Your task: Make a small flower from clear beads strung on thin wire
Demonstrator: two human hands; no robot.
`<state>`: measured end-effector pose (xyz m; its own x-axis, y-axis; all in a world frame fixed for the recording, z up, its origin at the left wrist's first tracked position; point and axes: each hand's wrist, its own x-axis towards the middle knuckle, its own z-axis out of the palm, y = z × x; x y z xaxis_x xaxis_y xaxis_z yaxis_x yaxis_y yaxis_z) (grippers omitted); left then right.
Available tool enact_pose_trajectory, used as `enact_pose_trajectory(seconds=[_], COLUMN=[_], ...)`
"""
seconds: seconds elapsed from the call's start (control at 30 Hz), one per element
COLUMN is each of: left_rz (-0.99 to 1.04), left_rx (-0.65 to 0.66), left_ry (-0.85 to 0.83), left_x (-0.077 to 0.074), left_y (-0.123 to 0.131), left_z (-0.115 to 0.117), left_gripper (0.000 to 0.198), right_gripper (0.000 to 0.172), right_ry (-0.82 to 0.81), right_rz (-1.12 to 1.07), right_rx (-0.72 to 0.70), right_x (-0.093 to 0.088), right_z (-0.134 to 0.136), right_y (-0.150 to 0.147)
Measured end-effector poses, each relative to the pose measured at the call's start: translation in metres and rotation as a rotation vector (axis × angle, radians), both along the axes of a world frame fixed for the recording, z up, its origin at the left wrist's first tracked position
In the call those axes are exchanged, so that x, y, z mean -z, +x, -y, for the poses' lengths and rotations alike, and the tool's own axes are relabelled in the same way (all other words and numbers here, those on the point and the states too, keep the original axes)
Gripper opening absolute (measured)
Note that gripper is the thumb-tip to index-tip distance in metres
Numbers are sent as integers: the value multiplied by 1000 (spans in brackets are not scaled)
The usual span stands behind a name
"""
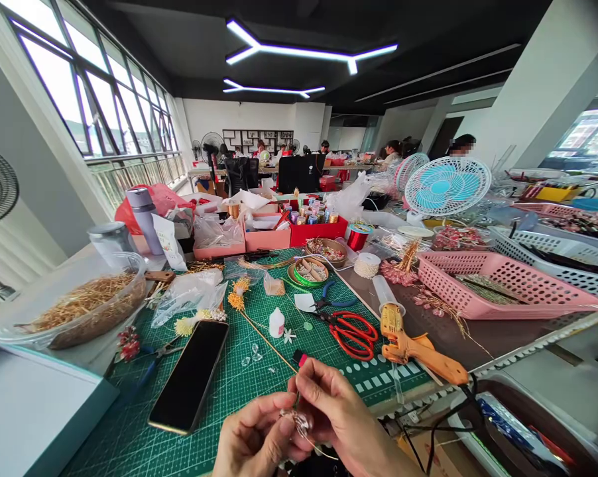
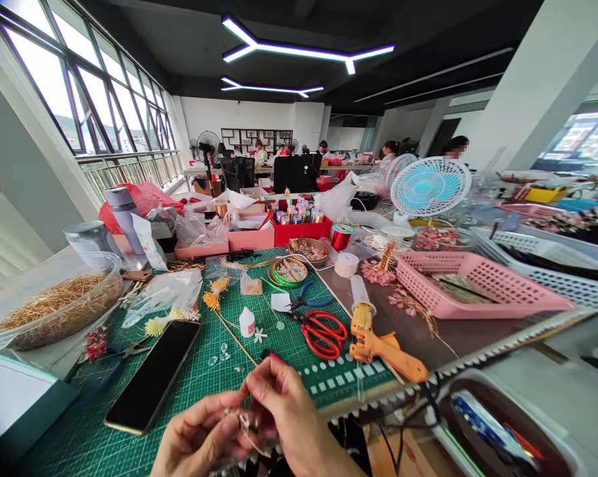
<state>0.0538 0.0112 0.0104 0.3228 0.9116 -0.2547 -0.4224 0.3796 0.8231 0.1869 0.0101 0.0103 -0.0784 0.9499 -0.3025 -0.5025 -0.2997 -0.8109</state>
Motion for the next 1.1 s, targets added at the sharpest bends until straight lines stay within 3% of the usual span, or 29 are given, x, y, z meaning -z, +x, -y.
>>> enact_pose_trajectory(seconds=[0.1, 0.43, 0.73, 1.1], left_rz=[17, 114, 144, 189], left_rx=[6, 92, 51, 87], left_ry=[-88, -167, -170, -242], left_x=[-3, -3, 5, 22], left_y=[1, 5, 7, 4], left_z=[0, 1, -1, 0], left_gripper=[33, 30, 33, 31], right_gripper=[39, 51, 45, 51], right_ry=[-15, -36, -5, -15], right_rz=[-81, -182, -121, -113], right_rx=[99, 129, 215, 228], right_x=[-1, 6, 12, 19], right_z=[-2, -11, -11, -12], right_y=[1, -13, -13, -16])
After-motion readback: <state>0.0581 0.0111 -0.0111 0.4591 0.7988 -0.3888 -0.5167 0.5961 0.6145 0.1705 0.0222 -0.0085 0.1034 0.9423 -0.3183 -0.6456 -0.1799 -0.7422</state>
